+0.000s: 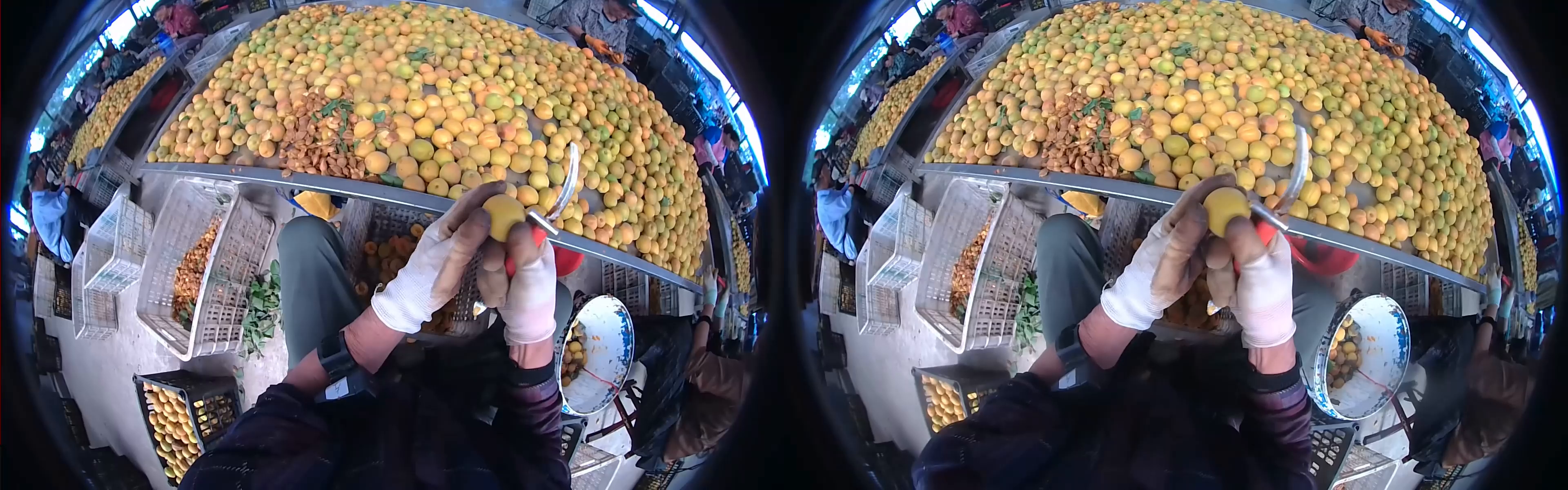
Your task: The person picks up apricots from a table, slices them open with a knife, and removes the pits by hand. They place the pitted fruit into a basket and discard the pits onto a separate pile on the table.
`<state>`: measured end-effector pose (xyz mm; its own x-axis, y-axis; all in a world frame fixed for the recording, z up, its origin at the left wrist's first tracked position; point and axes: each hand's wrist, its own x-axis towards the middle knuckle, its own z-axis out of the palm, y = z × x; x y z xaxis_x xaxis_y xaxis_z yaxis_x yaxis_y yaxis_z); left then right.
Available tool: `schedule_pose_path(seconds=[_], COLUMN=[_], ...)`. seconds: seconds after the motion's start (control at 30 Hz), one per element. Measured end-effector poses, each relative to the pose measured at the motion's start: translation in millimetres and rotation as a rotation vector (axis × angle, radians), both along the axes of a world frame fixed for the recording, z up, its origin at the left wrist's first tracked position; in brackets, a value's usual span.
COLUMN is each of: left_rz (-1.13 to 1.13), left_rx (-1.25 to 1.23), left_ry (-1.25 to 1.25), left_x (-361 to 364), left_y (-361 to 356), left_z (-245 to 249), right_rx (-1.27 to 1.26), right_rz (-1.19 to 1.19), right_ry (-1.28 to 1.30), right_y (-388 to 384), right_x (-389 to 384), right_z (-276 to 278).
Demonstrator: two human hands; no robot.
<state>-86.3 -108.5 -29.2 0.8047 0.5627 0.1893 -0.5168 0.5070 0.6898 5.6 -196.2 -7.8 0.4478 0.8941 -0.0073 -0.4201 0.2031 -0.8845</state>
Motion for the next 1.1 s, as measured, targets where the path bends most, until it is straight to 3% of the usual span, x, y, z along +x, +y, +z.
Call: schedule_pose_path(seconds=[0.03,0.1,0.13,0.23,0.27,0.43,0.5,0.57,0.63,0.7,0.73,0.83,0.87,0.93,1.0,1.1], left_rz=[-0.003,0.114,0.076,0.08,0.063,0.063,0.187,0.299,0.427,0.572,0.568,0.658,0.615,0.57,0.514,0.276], left_rx=[-0.011,0.118,0.337,0.39,0.185,0.107,0.171,0.288,0.454,0.79,0.796,1.145,1.214,1.326,1.407,1.276], left_ry=[0.001,-0.048,0.076,0.13,0.057,0.106,0.273,0.441,0.534,0.67,0.658,0.837,0.896,0.953,0.916,0.943], left_x=[1,5,-1,0,6,7,10,23,36,48,51,65,68,73,76,74], left_y=[-1,-1,9,12,10,24,25,40,50,68,72,84,86,88,96,112], left_z=[-2,-1,11,4,-3,-8,-6,-22,-29,-50,-51,-59,-60,-49,-50,-34], right_rx=[-0.011,0.216,0.098,0.065,0.014,-0.216,-0.416,-0.355,-0.692,-0.71,-0.83,-0.881,-0.766,-0.664,-0.585,-0.623], right_rz=[-0.003,0.188,0.111,0.106,0.114,-0.096,-0.26,-0.591,-0.443,-0.281,-0.196,-0.341,-0.513,-0.741,-0.776,-0.998], right_ry=[0.001,0.317,0.305,0.295,0.189,-0.065,-0.51,-1.33,-1.486,-1.611,-1.639,-1.581,-1.36,-1.15,-0.605,-0.378], right_y=[-1,2,1,1,-3,-13,-1,22,37,51,55,52,47,25,-9,-62], right_x=[5,15,16,19,20,47,79,125,139,165,168,219,250,328,378,463], right_z=[-8,-21,-20,-23,-16,0,-3,-37,-24,-45,-40,-16,-10,-4,15,9])
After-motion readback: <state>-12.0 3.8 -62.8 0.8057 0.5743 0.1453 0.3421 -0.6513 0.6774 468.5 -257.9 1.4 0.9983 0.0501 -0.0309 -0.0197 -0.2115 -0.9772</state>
